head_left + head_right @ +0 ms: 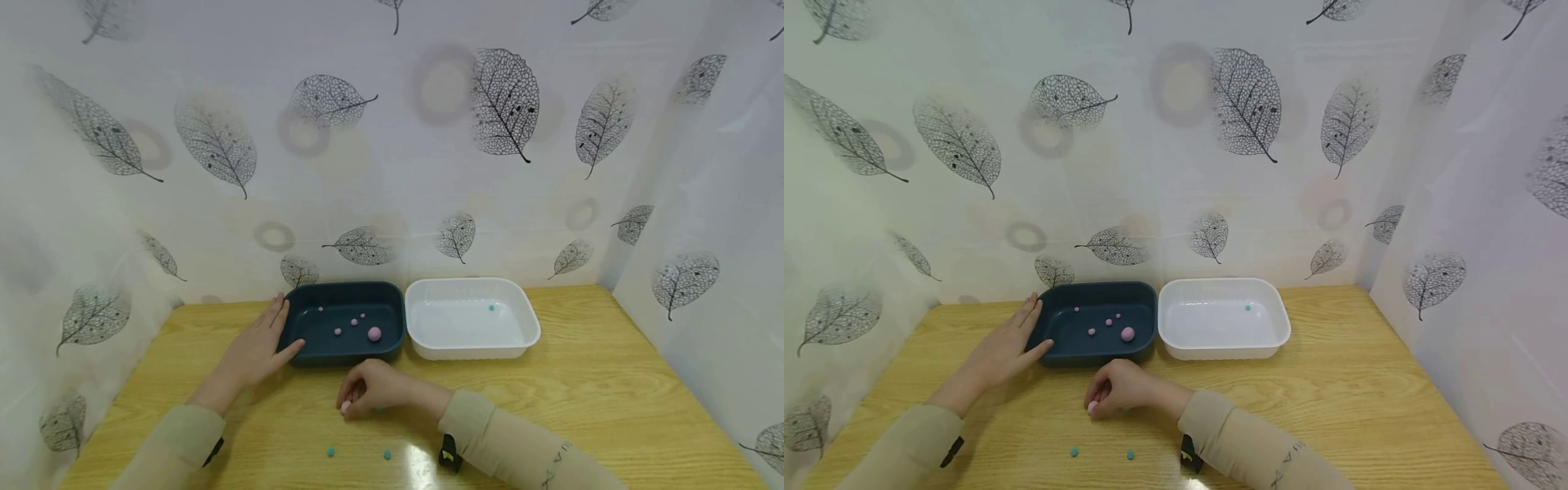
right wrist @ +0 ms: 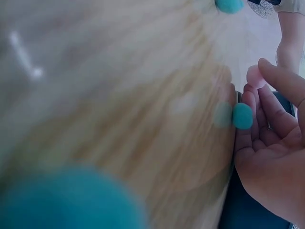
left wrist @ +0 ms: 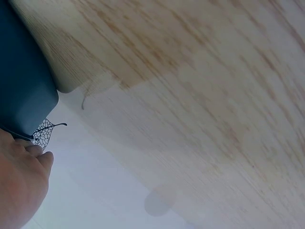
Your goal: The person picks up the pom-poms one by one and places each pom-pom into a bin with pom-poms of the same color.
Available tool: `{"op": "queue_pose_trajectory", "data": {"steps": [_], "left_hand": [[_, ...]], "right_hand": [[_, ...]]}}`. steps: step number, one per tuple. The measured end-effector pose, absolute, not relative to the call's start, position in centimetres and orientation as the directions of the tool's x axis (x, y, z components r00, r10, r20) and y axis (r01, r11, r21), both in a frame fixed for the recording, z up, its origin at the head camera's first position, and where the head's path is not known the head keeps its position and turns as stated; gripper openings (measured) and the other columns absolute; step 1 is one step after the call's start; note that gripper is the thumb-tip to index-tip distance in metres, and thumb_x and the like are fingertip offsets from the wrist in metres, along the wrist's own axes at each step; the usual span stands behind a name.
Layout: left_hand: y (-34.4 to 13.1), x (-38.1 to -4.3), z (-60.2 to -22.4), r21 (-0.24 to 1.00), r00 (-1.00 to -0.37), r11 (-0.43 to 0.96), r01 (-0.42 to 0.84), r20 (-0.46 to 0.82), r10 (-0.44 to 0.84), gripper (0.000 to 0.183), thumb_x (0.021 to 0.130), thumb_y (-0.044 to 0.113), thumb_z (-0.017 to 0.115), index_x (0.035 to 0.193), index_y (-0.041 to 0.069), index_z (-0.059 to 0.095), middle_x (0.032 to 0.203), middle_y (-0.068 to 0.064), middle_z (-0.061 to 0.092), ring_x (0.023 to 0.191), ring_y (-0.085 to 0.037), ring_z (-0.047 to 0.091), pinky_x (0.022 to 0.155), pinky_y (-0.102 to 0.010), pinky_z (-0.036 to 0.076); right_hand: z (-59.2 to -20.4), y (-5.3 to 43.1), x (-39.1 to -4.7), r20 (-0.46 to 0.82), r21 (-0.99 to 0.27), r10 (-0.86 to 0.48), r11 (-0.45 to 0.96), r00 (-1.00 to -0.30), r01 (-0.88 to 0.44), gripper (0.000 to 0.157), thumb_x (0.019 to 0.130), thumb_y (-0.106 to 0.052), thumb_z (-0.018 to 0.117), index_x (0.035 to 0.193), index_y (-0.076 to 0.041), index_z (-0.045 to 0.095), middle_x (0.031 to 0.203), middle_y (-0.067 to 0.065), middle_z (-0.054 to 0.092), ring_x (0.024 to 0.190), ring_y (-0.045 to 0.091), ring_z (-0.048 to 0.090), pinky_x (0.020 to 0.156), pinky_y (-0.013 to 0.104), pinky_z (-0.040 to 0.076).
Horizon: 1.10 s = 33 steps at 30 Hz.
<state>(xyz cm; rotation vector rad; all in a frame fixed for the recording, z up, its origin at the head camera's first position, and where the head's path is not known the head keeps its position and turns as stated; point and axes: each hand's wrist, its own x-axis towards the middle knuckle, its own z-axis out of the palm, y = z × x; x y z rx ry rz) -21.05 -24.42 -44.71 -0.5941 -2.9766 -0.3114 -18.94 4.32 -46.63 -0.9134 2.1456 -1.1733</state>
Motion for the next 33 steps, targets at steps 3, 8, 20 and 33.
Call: {"op": "queue_pose_trajectory", "data": {"steps": [3, 8, 20, 33], "left_hand": [[-24.4, -21.0, -44.8, 0.182, -0.919, 0.902, 0.391, 0.132, 0.372, 0.091, 0.106, 0.051, 0.058, 0.163, -0.012, 0.025, 0.174, -0.031, 0.019, 0.159, -0.05, 0.026, 0.126, -0.062, 0.033], [-24.5, -21.2, -45.0, 0.179, -0.921, 0.905, 0.386, 0.117, 0.37, 0.091, 0.107, 0.049, 0.058, 0.163, -0.012, 0.023, 0.174, -0.031, 0.017, 0.16, -0.049, 0.025, 0.127, -0.062, 0.032], [-24.6, -21.1, -44.9, 0.174, -0.923, 0.908, 0.382, 0.113, 0.367, 0.091, 0.107, 0.053, 0.055, 0.164, -0.011, 0.023, 0.175, -0.03, 0.016, 0.16, -0.048, 0.024, 0.127, -0.061, 0.033], [-24.4, -21.1, -44.6, 0.183, -0.925, 0.907, 0.379, 0.119, 0.362, 0.088, 0.107, 0.047, 0.058, 0.163, -0.012, 0.024, 0.174, -0.03, 0.017, 0.16, -0.049, 0.024, 0.127, -0.062, 0.032]], "right_hand": [[-46.4, 4.4, -18.9, -0.126, -0.872, -0.76, 0.391, -0.638, -0.294, 0.008, 0.089, -0.005, 0.084, 0.097, -0.005, 0.083, 0.078, -0.01, 0.07, 0.069, -0.006, 0.058, 0.064, 0.01, 0.048], [-46.1, 4.6, -18.9, -0.134, -0.871, -0.744, 0.404, -0.655, -0.28, 0.007, 0.09, -0.007, 0.084, 0.097, -0.007, 0.083, 0.08, -0.006, 0.074, 0.07, -0.005, 0.06, 0.066, 0.011, 0.05], [-43.5, 4.8, -18.4, -0.126, -0.889, -0.748, 0.377, -0.651, -0.261, 0.012, 0.093, -0.012, 0.083, 0.104, -0.007, 0.083, 0.091, -0.002, 0.077, 0.077, -0.002, 0.062, 0.074, 0.013, 0.053], [-40.4, 5.0, -20.3, -0.032, -0.874, -0.721, 0.357, -0.692, -0.331, 0.02, 0.097, -0.016, 0.079, 0.111, -0.002, 0.082, 0.1, 0.006, 0.08, 0.081, -0.002, 0.064, 0.078, 0.016, 0.056]]}}
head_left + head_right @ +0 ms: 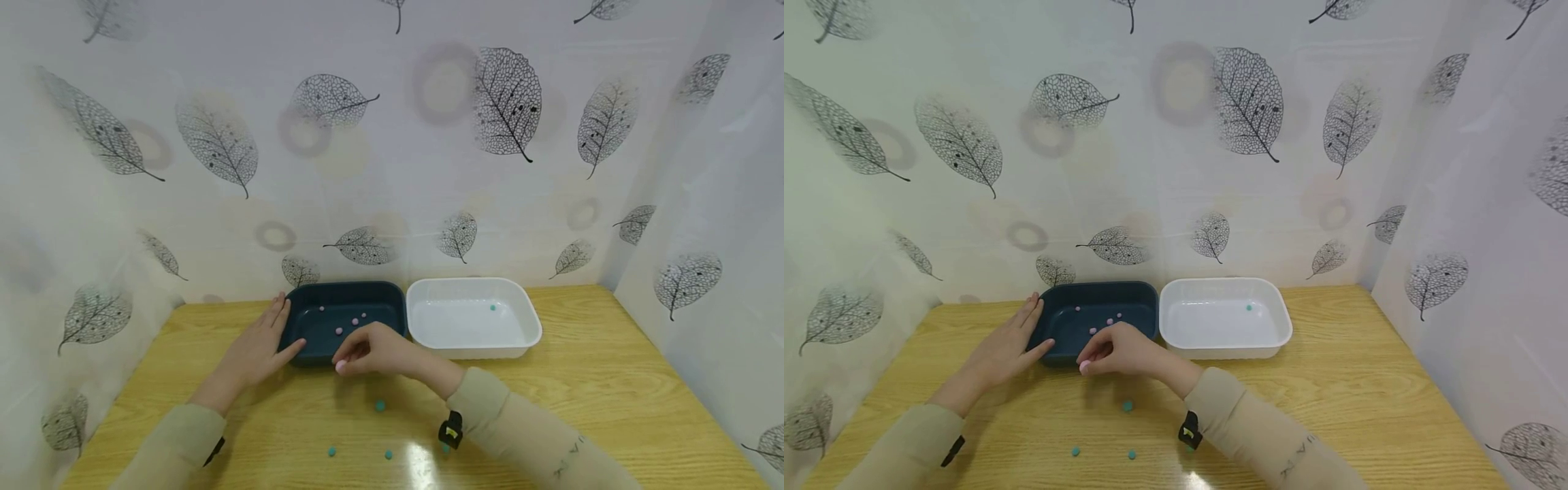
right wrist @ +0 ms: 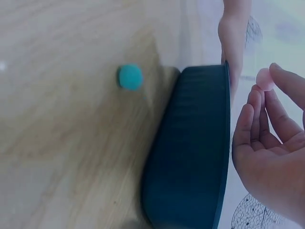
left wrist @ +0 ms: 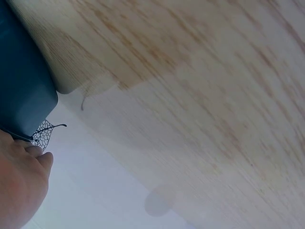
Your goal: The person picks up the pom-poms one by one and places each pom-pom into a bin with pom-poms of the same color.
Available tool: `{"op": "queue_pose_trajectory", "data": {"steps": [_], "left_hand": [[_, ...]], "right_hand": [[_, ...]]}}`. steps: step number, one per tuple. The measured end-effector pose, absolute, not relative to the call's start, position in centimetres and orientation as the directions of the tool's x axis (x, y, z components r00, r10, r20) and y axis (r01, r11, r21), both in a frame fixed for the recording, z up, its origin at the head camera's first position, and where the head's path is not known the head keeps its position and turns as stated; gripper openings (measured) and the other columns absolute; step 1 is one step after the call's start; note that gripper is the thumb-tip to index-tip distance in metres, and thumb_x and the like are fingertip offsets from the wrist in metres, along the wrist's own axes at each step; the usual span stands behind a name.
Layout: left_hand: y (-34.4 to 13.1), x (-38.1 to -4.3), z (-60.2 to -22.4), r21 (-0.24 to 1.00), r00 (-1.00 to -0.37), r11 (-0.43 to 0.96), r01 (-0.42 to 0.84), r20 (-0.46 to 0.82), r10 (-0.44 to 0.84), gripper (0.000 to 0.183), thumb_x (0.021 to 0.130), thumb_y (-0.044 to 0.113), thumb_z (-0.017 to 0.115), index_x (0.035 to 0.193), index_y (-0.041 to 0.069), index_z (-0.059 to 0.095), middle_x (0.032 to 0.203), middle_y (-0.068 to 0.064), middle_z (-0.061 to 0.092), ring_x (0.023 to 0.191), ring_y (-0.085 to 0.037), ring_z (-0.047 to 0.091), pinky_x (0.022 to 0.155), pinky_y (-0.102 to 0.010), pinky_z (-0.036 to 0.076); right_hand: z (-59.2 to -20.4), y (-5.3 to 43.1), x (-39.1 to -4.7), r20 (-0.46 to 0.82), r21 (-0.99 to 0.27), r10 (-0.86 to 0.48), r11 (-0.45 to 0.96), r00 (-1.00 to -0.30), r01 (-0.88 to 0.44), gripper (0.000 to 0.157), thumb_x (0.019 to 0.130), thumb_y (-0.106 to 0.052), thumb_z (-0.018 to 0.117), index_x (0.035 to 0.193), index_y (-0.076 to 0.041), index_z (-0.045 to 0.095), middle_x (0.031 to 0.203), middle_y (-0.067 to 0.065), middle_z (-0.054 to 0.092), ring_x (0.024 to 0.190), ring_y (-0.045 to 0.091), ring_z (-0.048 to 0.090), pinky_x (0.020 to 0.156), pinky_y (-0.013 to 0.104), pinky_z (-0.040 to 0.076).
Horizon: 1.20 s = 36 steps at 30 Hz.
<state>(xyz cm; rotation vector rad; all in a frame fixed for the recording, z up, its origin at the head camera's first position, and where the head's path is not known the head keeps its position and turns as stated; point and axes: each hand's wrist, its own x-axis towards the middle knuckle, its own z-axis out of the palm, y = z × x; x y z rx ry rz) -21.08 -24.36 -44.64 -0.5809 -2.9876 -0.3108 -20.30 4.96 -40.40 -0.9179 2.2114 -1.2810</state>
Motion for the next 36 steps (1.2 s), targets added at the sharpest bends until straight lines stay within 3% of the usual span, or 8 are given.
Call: {"op": "queue_pose_trajectory", "data": {"steps": [7, 14, 22, 36], "left_hand": [[-24.4, -21.2, -44.7, 0.185, -0.926, 0.909, 0.375, 0.113, 0.359, 0.089, 0.107, 0.048, 0.058, 0.164, -0.011, 0.023, 0.175, -0.03, 0.016, 0.16, -0.049, 0.024, 0.127, -0.062, 0.032], [-24.3, -21.2, -44.7, 0.176, -0.927, 0.911, 0.374, 0.113, 0.359, 0.09, 0.106, 0.049, 0.059, 0.164, -0.011, 0.024, 0.174, -0.03, 0.017, 0.16, -0.049, 0.024, 0.127, -0.062, 0.033], [-24.4, -21.1, -44.6, 0.176, -0.922, 0.906, 0.386, 0.113, 0.37, 0.088, 0.107, 0.047, 0.058, 0.163, -0.012, 0.024, 0.174, -0.031, 0.017, 0.16, -0.049, 0.024, 0.127, -0.062, 0.033], [-24.4, -21.1, -44.5, 0.183, -0.922, 0.904, 0.386, 0.106, 0.372, 0.089, 0.107, 0.047, 0.058, 0.163, -0.012, 0.024, 0.174, -0.031, 0.017, 0.16, -0.049, 0.024, 0.127, -0.062, 0.032]], "right_hand": [[-40.2, 5.1, -22.4, -0.018, -0.884, -0.649, 0.366, -0.761, -0.292, 0.021, 0.097, -0.016, 0.079, 0.114, -0.004, 0.082, 0.113, 0.012, 0.081, 0.086, 0.0, 0.071, 0.082, 0.019, 0.06], [-40.1, 5.6, -24.5, -0.06, -0.894, -0.57, 0.396, -0.82, -0.209, 0.027, 0.1, -0.019, 0.076, 0.12, -0.003, 0.079, 0.115, 0.012, 0.08, 0.088, 0.011, 0.071, 0.089, 0.049, 0.064], [-40.5, 6.5, -26.3, -0.056, -0.889, -0.487, 0.422, -0.872, -0.178, 0.028, 0.099, -0.017, 0.077, 0.121, -0.001, 0.078, 0.116, 0.013, 0.08, 0.092, 0.012, 0.07, 0.086, 0.026, 0.059], [-40.9, 7.6, -28.2, -0.05, -0.874, -0.366, 0.467, -0.929, -0.137, 0.027, 0.1, -0.02, 0.076, 0.12, -0.002, 0.079, 0.117, 0.014, 0.079, 0.11, 0.025, 0.072, 0.099, 0.037, 0.059]]}}
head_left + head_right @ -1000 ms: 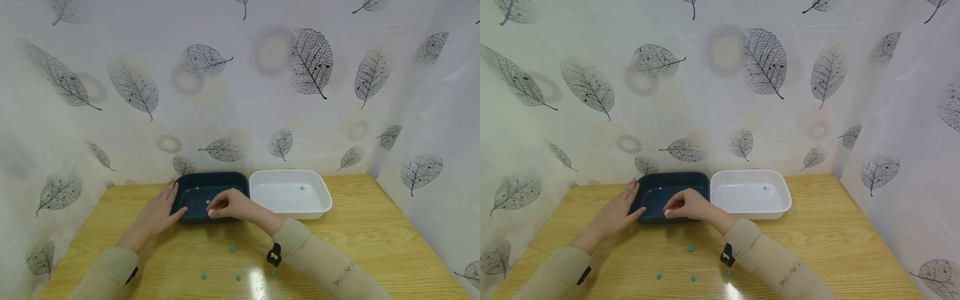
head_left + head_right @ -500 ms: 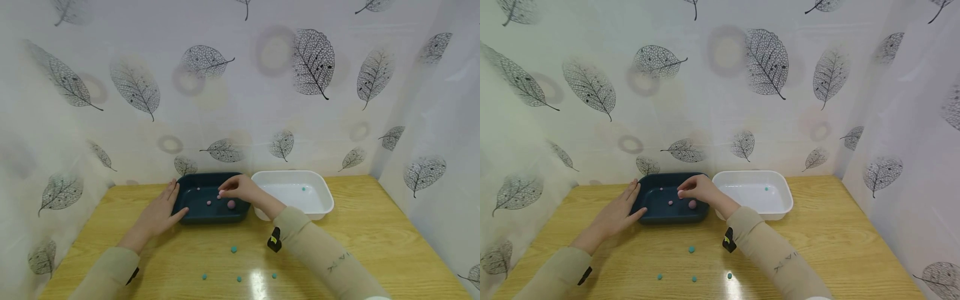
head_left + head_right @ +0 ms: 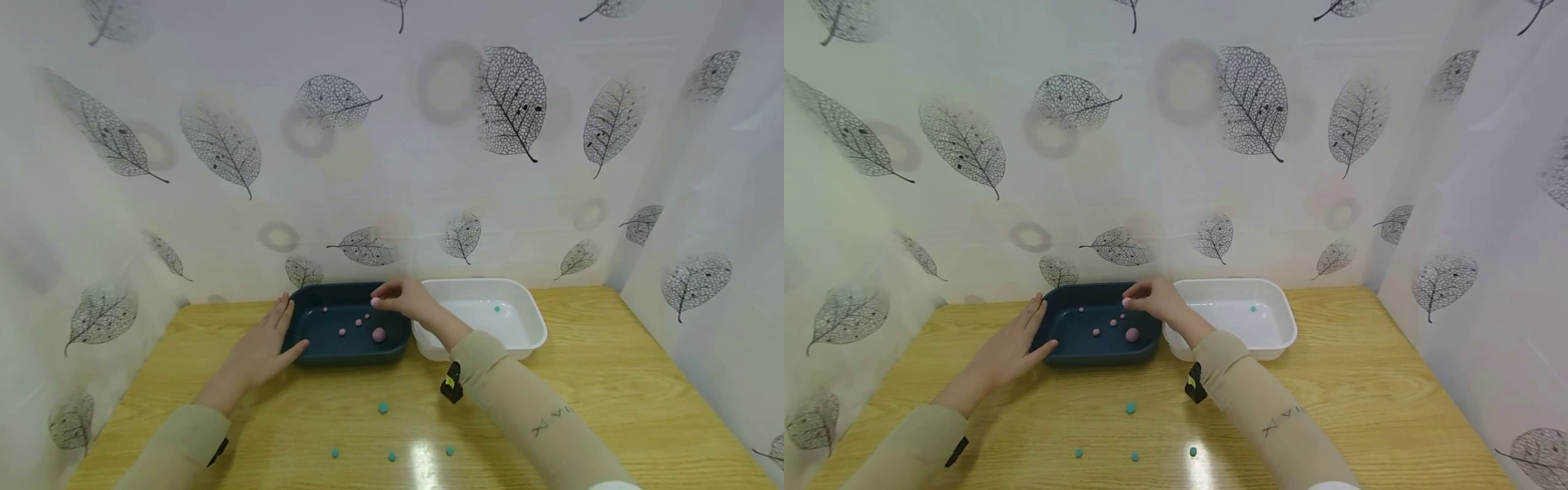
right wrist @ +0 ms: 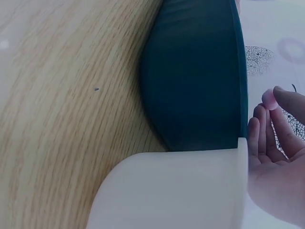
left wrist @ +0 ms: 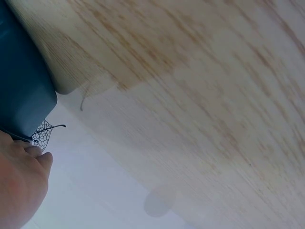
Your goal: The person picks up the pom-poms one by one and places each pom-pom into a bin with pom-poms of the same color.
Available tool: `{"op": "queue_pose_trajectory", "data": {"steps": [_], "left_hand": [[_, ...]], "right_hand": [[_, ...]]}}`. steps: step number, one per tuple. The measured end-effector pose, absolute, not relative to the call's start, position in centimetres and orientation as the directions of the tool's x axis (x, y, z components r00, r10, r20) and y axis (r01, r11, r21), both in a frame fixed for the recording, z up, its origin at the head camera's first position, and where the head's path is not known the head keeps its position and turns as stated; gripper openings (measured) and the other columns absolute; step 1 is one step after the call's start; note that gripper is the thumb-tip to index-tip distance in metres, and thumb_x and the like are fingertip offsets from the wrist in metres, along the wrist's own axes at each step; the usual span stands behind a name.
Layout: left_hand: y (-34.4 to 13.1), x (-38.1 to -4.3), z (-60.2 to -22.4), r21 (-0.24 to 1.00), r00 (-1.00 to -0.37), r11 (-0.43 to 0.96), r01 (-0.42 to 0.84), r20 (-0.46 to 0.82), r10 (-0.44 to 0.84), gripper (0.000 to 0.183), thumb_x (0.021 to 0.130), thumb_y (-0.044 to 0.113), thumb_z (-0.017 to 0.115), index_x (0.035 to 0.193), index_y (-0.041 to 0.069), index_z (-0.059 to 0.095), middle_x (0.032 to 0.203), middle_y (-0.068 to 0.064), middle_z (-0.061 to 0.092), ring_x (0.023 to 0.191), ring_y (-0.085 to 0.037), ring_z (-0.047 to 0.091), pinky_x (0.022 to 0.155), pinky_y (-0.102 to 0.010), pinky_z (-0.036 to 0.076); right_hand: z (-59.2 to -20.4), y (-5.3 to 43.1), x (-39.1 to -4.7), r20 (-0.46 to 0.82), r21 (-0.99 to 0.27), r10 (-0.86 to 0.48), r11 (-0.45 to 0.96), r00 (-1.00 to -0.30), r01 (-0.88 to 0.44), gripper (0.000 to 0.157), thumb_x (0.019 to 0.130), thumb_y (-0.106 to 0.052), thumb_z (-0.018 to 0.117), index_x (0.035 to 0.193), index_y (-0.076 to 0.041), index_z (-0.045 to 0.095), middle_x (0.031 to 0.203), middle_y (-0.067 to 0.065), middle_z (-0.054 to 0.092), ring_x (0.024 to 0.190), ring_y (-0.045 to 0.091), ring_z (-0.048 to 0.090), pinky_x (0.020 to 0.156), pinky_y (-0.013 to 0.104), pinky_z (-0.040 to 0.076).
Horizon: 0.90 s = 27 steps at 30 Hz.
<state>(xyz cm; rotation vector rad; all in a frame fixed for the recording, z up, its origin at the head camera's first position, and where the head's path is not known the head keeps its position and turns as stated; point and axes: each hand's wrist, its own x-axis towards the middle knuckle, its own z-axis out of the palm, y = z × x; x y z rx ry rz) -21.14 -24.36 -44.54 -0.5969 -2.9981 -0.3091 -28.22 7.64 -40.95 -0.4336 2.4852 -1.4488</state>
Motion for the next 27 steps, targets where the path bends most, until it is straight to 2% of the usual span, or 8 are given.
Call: {"op": "queue_pose_trajectory", "data": {"steps": [7, 19, 27], "left_hand": [[-24.3, -21.1, -44.4, 0.184, -0.924, 0.906, 0.381, 0.108, 0.367, 0.088, 0.107, 0.046, 0.059, 0.163, -0.012, 0.023, 0.174, -0.031, 0.017, 0.16, -0.049, 0.024, 0.127, -0.062, 0.033], [-24.3, -21.1, -44.5, 0.177, -0.921, 0.904, 0.388, 0.118, 0.372, 0.088, 0.107, 0.046, 0.059, 0.163, -0.012, 0.024, 0.174, -0.031, 0.017, 0.16, -0.049, 0.024, 0.127, -0.062, 0.034], [-24.3, -21.0, -44.4, 0.194, -0.924, 0.904, 0.38, 0.109, 0.366, 0.088, 0.107, 0.046, 0.06, 0.163, -0.012, 0.023, 0.174, -0.031, 0.016, 0.16, -0.05, 0.024, 0.126, -0.062, 0.034]], "right_hand": [[-40.5, 7.9, -28.4, -0.036, -0.909, -0.309, 0.406, -0.95, -0.097, 0.028, 0.099, -0.015, 0.075, 0.121, 0.002, 0.077, 0.121, 0.02, 0.078, 0.114, 0.032, 0.073, 0.099, 0.038, 0.06], [-40.4, 8.2, -28.6, -0.03, -0.922, -0.27, 0.379, -0.962, -0.077, 0.029, 0.098, -0.005, 0.073, 0.124, 0.007, 0.074, 0.123, 0.022, 0.077, 0.117, 0.034, 0.073, 0.099, 0.033, 0.061], [-40.3, 9.9, -28.5, -0.033, -0.916, -0.287, 0.392, -0.957, -0.086, 0.031, 0.099, -0.007, 0.071, 0.128, 0.006, 0.072, 0.127, 0.023, 0.075, 0.121, 0.035, 0.071, 0.105, 0.04, 0.059]]}}
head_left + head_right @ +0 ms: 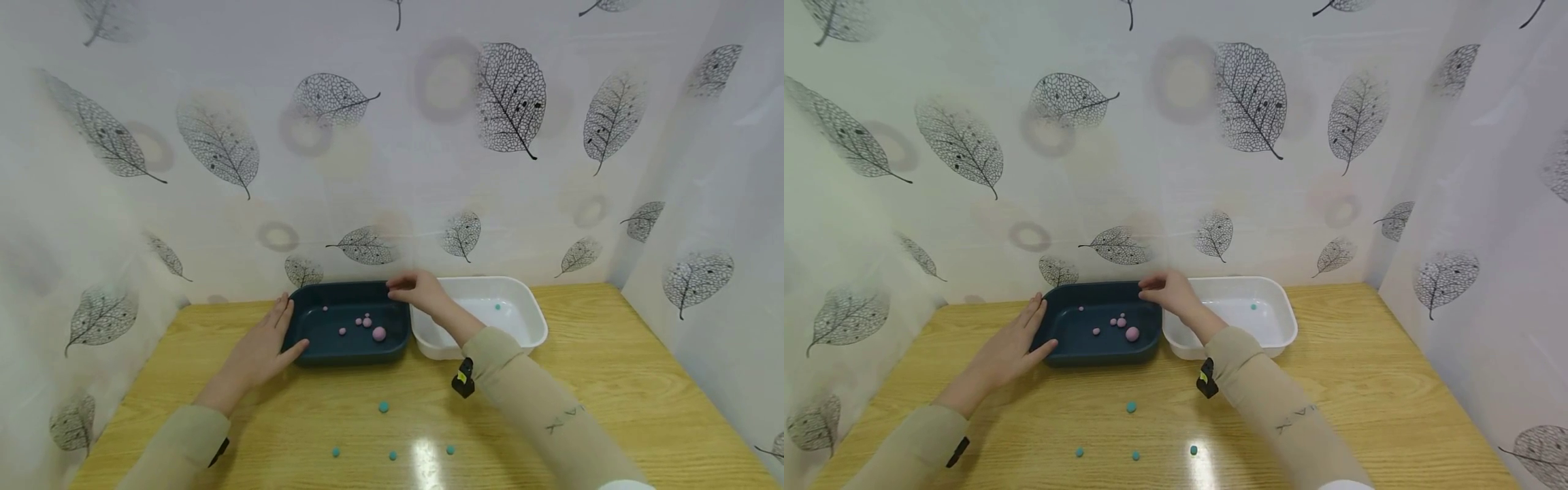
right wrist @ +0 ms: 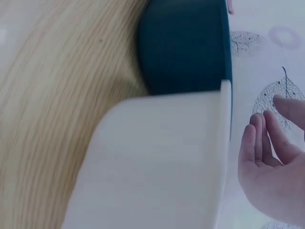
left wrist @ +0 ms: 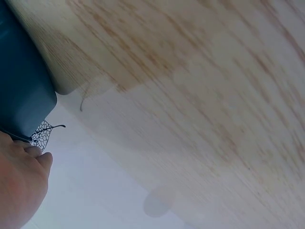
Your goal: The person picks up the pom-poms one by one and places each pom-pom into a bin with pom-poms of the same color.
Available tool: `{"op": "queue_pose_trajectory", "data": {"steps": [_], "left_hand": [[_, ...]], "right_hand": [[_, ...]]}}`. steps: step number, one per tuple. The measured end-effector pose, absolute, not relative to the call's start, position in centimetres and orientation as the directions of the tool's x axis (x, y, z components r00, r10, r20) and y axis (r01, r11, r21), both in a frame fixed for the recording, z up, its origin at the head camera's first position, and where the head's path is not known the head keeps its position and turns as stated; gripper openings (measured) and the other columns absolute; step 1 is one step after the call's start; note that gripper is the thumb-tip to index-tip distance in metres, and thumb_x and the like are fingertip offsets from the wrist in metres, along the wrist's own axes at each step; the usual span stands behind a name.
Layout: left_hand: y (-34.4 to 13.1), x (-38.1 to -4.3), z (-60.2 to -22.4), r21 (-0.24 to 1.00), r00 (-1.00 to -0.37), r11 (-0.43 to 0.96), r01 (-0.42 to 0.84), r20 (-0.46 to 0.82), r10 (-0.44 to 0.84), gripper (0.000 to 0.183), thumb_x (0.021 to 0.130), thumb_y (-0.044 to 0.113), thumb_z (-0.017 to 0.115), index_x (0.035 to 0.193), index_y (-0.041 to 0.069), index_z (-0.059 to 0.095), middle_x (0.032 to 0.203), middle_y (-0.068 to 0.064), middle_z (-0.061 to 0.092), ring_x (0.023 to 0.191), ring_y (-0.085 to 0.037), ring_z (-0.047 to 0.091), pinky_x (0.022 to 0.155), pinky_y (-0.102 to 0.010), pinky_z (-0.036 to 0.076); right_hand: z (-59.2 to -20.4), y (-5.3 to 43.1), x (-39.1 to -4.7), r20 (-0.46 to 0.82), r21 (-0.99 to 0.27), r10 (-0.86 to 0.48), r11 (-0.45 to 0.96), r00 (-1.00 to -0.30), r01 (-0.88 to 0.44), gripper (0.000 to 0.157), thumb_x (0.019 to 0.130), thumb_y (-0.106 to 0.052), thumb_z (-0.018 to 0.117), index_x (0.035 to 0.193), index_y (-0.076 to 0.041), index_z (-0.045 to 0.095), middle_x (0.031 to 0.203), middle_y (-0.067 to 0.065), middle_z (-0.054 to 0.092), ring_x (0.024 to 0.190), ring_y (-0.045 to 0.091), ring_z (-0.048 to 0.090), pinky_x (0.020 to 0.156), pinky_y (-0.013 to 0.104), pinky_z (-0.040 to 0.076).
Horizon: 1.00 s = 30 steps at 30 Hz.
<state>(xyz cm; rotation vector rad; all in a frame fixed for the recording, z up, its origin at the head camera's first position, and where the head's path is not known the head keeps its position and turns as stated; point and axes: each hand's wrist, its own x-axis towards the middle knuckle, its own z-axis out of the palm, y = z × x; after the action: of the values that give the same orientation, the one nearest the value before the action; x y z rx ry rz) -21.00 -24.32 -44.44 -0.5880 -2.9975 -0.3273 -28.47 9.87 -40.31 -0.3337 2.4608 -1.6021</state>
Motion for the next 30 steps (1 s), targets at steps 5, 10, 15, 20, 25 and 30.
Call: {"op": "queue_pose_trajectory", "data": {"steps": [5, 10, 15, 20, 25, 30], "left_hand": [[-24.3, -21.0, -44.5, 0.193, -0.926, 0.906, 0.376, 0.11, 0.361, 0.089, 0.107, 0.046, 0.059, 0.163, -0.012, 0.023, 0.175, -0.03, 0.015, 0.16, -0.049, 0.024, 0.127, -0.062, 0.033], [-24.3, -21.0, -44.5, 0.193, -0.926, 0.906, 0.376, 0.106, 0.362, 0.089, 0.107, 0.046, 0.059, 0.164, -0.012, 0.022, 0.175, -0.03, 0.015, 0.16, -0.049, 0.023, 0.127, -0.062, 0.033], [-24.3, -20.9, -44.6, 0.201, -0.926, 0.905, 0.376, 0.107, 0.361, 0.089, 0.107, 0.046, 0.059, 0.163, -0.012, 0.022, 0.175, -0.03, 0.014, 0.16, -0.049, 0.023, 0.127, -0.062, 0.032], [-24.3, -21.0, -44.5, 0.199, -0.925, 0.904, 0.378, 0.108, 0.363, 0.089, 0.107, 0.045, 0.059, 0.163, -0.012, 0.023, 0.175, -0.031, 0.015, 0.16, -0.05, 0.023, 0.127, -0.062, 0.032], [-24.3, -21.0, -44.6, 0.201, -0.924, 0.902, 0.382, 0.11, 0.367, 0.089, 0.107, 0.046, 0.059, 0.163, -0.013, 0.023, 0.174, -0.031, 0.015, 0.16, -0.05, 0.023, 0.127, -0.062, 0.032], [-24.3, -21.0, -44.6, 0.205, -0.922, 0.899, 0.387, 0.115, 0.371, 0.089, 0.107, 0.046, 0.059, 0.163, -0.013, 0.023, 0.174, -0.031, 0.015, 0.16, -0.05, 0.023, 0.127, -0.063, 0.031]], "right_hand": [[-39.9, 11.9, -28.3, -0.025, -0.906, -0.306, 0.409, -0.952, -0.107, 0.034, 0.1, -0.009, 0.071, 0.131, 0.006, 0.071, 0.129, 0.023, 0.075, 0.12, 0.034, 0.072, 0.106, 0.042, 0.059], [-39.5, 14.6, -28.2, -0.006, -0.884, -0.299, 0.449, -0.954, -0.135, 0.033, 0.101, -0.009, 0.071, 0.13, 0.006, 0.071, 0.127, 0.024, 0.075, 0.116, 0.032, 0.073, 0.103, 0.04, 0.06], [-39.4, 17.5, -28.0, 0.004, -0.85, -0.276, 0.506, -0.961, -0.149, 0.031, 0.101, -0.009, 0.071, 0.128, 0.006, 0.072, 0.125, 0.024, 0.075, 0.113, 0.032, 0.073, 0.097, 0.036, 0.061], [-39.4, 20.4, -27.6, 0.034, -0.789, -0.271, 0.584, -0.962, -0.193, 0.028, 0.099, -0.008, 0.072, 0.123, 0.007, 0.073, 0.117, 0.024, 0.076, 0.105, 0.031, 0.073, 0.087, 0.028, 0.06], [-39.1, 22.9, -26.5, 0.07, -0.713, -0.287, 0.655, -0.955, -0.249, 0.029, 0.098, -0.009, 0.073, 0.121, 0.008, 0.073, 0.114, 0.024, 0.076, 0.103, 0.035, 0.074, 0.088, 0.037, 0.063], [-39.0, 25.1, -25.2, 0.145, -0.627, -0.287, 0.714, -0.947, -0.312, 0.032, 0.097, -0.006, 0.074, 0.124, 0.011, 0.07, 0.12, 0.029, 0.072, 0.107, 0.042, 0.071, 0.097, 0.054, 0.06]]}}
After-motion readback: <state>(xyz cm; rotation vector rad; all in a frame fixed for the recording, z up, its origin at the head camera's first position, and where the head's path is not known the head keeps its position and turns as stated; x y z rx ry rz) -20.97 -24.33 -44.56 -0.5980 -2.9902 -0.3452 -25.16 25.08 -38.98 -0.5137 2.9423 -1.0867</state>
